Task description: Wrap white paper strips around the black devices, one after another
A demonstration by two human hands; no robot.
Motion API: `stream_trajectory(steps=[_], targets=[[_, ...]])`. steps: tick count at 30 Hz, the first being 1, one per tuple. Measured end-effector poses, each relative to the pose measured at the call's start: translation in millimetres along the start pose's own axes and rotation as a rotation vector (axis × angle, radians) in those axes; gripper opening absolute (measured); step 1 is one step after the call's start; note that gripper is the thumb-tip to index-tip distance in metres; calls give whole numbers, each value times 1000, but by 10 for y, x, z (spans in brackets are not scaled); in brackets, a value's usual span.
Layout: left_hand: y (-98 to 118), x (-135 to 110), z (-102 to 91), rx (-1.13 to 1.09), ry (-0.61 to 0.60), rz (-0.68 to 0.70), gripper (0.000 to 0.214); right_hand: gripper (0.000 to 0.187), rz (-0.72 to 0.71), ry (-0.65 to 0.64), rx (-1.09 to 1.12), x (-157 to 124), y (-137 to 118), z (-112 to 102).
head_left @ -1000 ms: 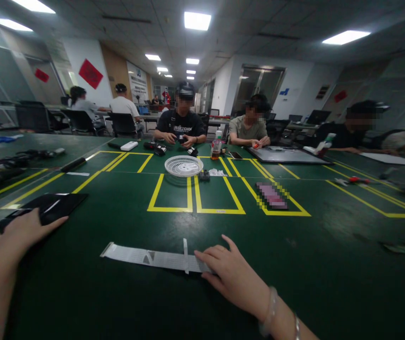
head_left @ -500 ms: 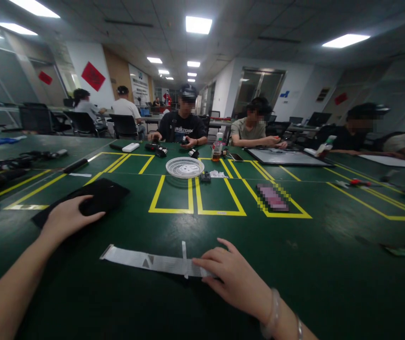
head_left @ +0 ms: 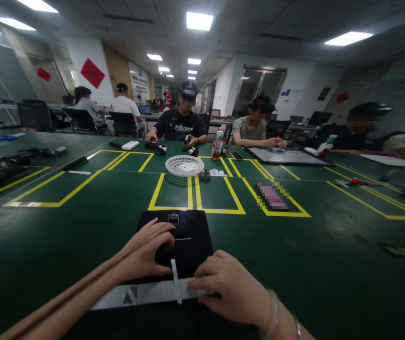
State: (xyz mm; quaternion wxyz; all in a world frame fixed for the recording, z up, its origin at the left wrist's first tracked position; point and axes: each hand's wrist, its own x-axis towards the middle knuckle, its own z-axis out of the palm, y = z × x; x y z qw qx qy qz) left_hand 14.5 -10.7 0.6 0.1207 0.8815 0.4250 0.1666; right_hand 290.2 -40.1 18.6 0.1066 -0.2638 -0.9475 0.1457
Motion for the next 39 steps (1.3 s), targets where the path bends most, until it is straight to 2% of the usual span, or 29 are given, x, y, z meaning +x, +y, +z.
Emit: stream_trajectory(steps=[7, 11, 14, 17, 23, 28, 35, 39], targets=[[-18, -17, 40, -13, -146, -6, 46, 29, 2, -27, -5, 6, 12, 5], [-53, -73, -85, -30, -138, -43, 17, 31, 14, 21, -32, 7, 35, -5], [-68, -96, -214, -31, -170, -138, 21, 33, 76, 93, -98, 7, 69, -13], [-62, -89, -281, 11, -206, -193, 21, 37, 159, 107, -169, 8, 112, -10], [-47, -51, -178, 79, -145, -274, 12, 52, 199, 89, -285, 16, 169, 68], [-59, -56, -81, 104, -145, -274, 9, 61, 205, 61, -336, 1, 178, 133], [-10, -39, -97, 143, -161, -287, 8, 41, 234, 82, -316, -4, 75, 113], [16, -14, -111, 191, -151, -271, 8, 38, 248, 69, -293, 0, 58, 106]])
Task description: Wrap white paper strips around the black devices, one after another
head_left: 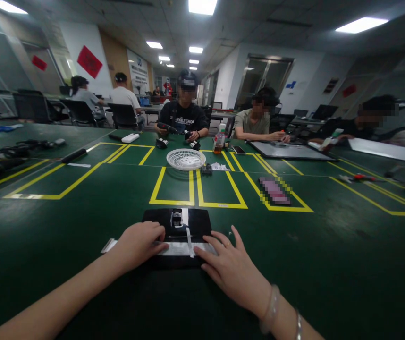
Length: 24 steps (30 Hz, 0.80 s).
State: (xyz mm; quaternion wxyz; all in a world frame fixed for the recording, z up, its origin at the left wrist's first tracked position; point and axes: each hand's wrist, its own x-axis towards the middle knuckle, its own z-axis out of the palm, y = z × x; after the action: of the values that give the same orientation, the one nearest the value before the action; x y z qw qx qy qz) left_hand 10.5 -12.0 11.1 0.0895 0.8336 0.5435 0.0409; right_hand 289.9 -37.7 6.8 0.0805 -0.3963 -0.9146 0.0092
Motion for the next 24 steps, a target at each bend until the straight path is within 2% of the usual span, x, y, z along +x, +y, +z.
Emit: stream_trajectory(steps=[3, 8, 11, 16, 21, 24], targets=[[-23, 3, 46, 11, 61, 16, 16, 38, -3, -9, 8, 9, 12, -1], [-95, -35, 167, -48, 112, 178, 77, 36, -37, 25, 2, 24, 34, -7], [-94, -45, 178, -55, 95, 213, 93, 44, -49, 57, 12, 31, 51, -19], [-32, 5, 183, -51, 50, 241, 96, 49, -57, 94, 71, 45, 50, -61], [-13, 50, 239, -96, 127, 274, 85, 44, -95, 92, 104, 47, 6, -86], [-54, 45, 187, -112, 126, 274, 82, 40, -133, 119, 90, 37, -3, -96]])
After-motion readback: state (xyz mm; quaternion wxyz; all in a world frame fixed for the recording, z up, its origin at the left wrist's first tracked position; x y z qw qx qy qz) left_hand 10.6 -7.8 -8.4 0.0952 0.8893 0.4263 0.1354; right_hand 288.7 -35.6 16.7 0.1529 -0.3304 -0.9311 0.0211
